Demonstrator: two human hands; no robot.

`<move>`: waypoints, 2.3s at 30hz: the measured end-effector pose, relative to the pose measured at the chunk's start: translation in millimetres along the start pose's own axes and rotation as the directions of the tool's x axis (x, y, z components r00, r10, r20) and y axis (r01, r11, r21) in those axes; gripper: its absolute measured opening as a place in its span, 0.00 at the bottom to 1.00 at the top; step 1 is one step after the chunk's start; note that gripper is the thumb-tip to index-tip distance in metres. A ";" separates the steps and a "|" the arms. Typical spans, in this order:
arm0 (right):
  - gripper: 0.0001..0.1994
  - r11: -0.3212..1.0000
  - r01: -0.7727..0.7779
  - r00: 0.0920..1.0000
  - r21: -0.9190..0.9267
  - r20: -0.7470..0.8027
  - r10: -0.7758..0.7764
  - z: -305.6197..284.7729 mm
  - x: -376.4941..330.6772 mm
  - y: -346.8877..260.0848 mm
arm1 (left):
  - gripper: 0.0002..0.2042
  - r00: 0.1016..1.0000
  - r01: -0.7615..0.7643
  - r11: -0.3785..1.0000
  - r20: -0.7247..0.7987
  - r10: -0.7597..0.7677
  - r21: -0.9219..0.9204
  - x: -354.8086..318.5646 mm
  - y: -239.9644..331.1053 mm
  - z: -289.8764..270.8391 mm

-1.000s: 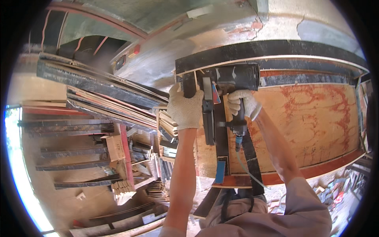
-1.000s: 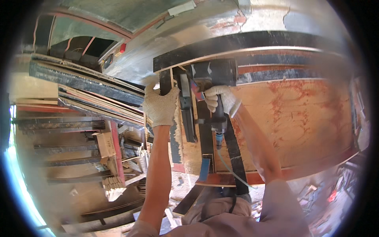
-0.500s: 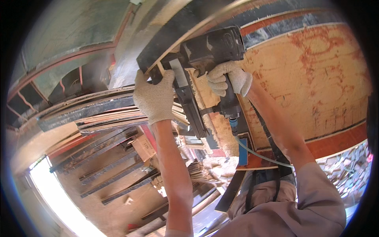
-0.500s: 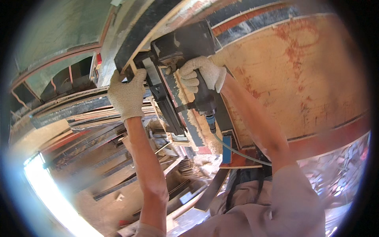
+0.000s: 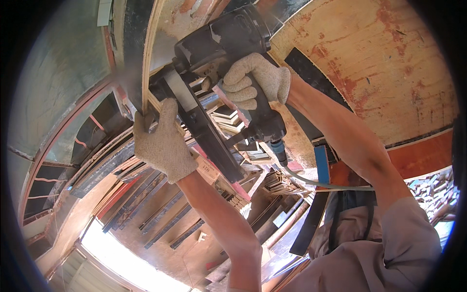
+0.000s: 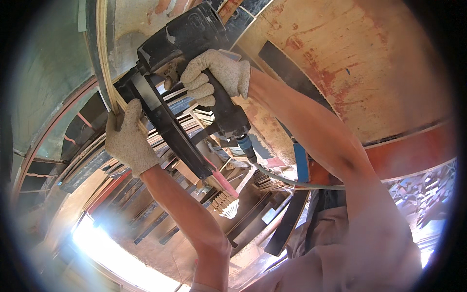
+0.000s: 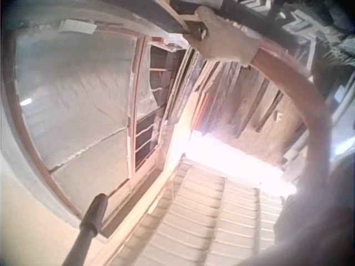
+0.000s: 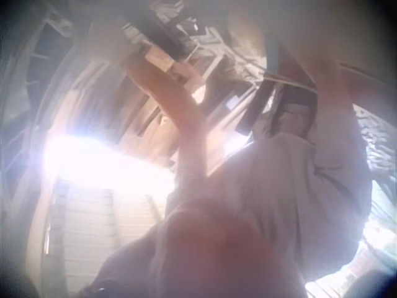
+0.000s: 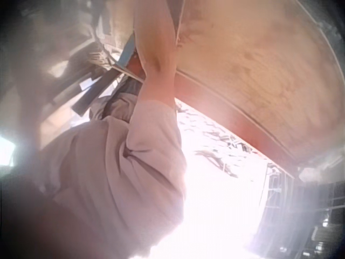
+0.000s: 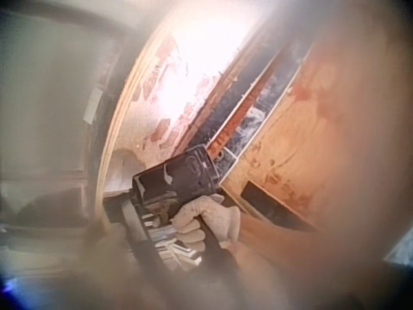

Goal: The person assembles a wooden frame by placing dark wooden strips onto a plywood base and securing them with a pneumatic nail gun. They repeatedly pick up strips, position them, and drive nails into the wood to fasten the pieces together.

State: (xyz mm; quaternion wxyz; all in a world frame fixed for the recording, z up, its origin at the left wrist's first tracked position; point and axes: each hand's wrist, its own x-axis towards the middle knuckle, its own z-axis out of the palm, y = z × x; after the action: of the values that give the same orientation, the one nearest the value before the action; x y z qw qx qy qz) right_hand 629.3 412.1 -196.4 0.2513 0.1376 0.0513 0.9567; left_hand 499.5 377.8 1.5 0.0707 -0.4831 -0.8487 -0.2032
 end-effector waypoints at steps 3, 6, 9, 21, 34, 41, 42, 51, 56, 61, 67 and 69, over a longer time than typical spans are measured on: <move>0.17 0.998 0.003 1.000 0.062 0.031 -0.005 -3.8 5.2 4.5 | 0.43 1.000 0.003 1.000 0.004 -0.003 -0.011 0.0 -1.8 -3.8; 0.08 0.993 0.012 0.989 0.115 0.146 -0.028 -15.9 9.0 9.8 | 0.43 0.998 0.062 0.998 0.009 -0.062 -0.014 -4.5 12.9 -3.4; 0.17 0.969 -0.053 0.969 0.243 0.245 -0.008 -18.7 10.2 12.9 | 0.36 0.999 -0.014 1.000 -0.029 0.014 0.015 -0.4 4.2 -1.4; 0.16 0.976 -0.187 0.974 0.114 -0.107 0.199 13.6 -33.3 -12.6 | 0.40 0.998 0.069 0.985 0.015 -0.068 -0.159 -1.9 20.2 -6.0; 0.13 0.431 -0.393 0.834 -0.812 -0.512 -0.204 265.5 -46.4 -25.4 | 0.34 0.911 0.411 0.627 0.274 -0.308 -0.662 14.5 -43.0 15.1; 0.06 0.167 -0.572 0.761 -0.803 -0.596 -0.257 325.3 35.1 -6.6 | 0.36 0.844 0.486 0.448 0.270 -0.464 -0.750 17.4 -22.9 27.7; 0.06 0.148 -0.576 0.760 -0.804 -0.593 -0.266 326.9 45.4 -3.7 | 0.36 0.841 0.487 0.414 0.284 -0.461 -0.769 17.2 -21.6 24.6; 0.07 0.004 -0.680 0.689 -0.733 -0.640 -0.340 344.3 80.1 18.5 | 0.36 0.802 0.531 0.285 0.365 -0.473 -0.798 11.4 -22.4 15.9; 0.05 0.034 -0.719 0.657 -0.694 -0.694 -0.294 346.7 72.4 22.6 | 0.36 0.810 0.519 0.318 0.338 -0.479 -0.794 9.1 -20.2 19.2; 0.04 -0.080 -0.686 0.702 -0.723 -0.629 -0.334 351.0 83.1 21.9 | 0.35 0.793 0.483 0.155 0.355 -0.494 -0.862 5.0 -32.3 32.5; 0.09 -0.106 -0.699 0.696 -0.707 -0.639 -0.327 352.0 84.3 19.8 | 0.19 0.674 0.531 -0.377 0.648 -0.355 -0.759 -40.3 -48.6 6.6; 0.08 -0.112 -0.705 0.693 -0.700 -0.646 -0.320 357.1 79.2 18.8 | 0.12 0.654 0.603 -0.324 0.684 -0.323 -0.729 -81.2 -66.9 31.6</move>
State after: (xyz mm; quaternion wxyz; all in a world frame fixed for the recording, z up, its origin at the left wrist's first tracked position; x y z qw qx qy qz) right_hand 657.5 445.4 167.2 0.0607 -0.4336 -0.6001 0.6695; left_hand 487.6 296.5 -71.3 -0.4667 -0.0040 -0.5450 -0.6965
